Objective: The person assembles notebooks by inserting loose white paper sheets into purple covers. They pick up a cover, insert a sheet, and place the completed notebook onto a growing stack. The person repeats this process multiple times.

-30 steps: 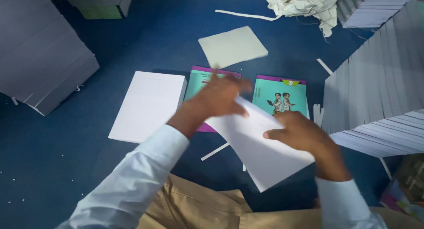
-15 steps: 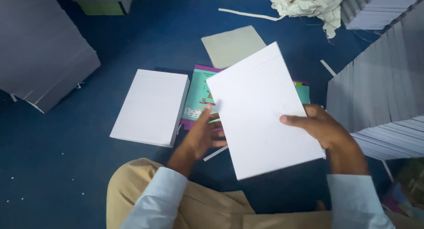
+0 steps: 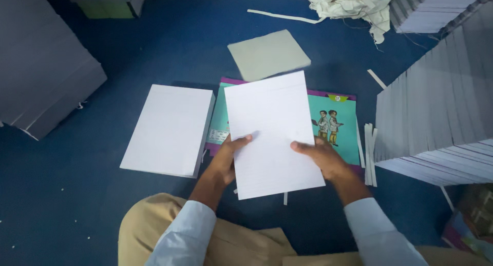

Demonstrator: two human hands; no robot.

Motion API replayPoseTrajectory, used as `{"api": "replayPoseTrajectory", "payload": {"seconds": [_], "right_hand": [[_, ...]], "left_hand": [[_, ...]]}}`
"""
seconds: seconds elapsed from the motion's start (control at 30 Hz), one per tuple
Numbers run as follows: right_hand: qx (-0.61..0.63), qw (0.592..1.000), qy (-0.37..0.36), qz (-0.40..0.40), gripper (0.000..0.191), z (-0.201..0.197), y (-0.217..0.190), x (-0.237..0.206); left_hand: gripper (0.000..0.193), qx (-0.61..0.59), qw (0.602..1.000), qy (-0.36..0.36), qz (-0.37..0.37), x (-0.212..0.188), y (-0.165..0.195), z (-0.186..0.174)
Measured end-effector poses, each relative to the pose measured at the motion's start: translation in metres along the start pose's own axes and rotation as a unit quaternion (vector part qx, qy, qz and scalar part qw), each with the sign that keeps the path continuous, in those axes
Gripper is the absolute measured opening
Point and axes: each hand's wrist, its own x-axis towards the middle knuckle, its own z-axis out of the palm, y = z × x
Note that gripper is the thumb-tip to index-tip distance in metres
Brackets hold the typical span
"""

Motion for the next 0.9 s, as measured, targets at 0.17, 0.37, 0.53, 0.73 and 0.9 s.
{"api": "replayPoseTrajectory", "payload": {"seconds": [0.17, 0.37, 0.53, 0.73, 0.9], "right_hand": [[0.029, 0.999, -0.033, 0.004, 0.091, 0.003, 0.021, 0.019], [0.049, 0.998, -0.036, 0.023, 0.086, 0.004, 0.038, 0.040], [0.047, 0.998, -0.039, 0.023, 0.079, 0.005, 0.041, 0.047], [-0.043, 0.997, -0.038, -0.059, 0.072, 0.003, 0.034, 0.043], [-0.161, 0.983, 0.076, 0.052, 0.060, -0.027, 0.028, 0.043]], "left_hand": [[0.094, 0.109, 0.991, 0.062, -0.051, 0.005, 0.001, -0.002], [0.077, 0.154, 0.984, 0.086, -0.040, 0.018, 0.000, -0.002], [0.073, 0.157, 0.984, 0.086, -0.011, 0.034, -0.011, -0.011], [0.068, 0.153, 0.984, 0.091, -0.001, 0.048, -0.020, -0.025], [0.067, 0.135, 0.986, 0.103, -0.002, 0.054, -0.023, -0.031]]}}
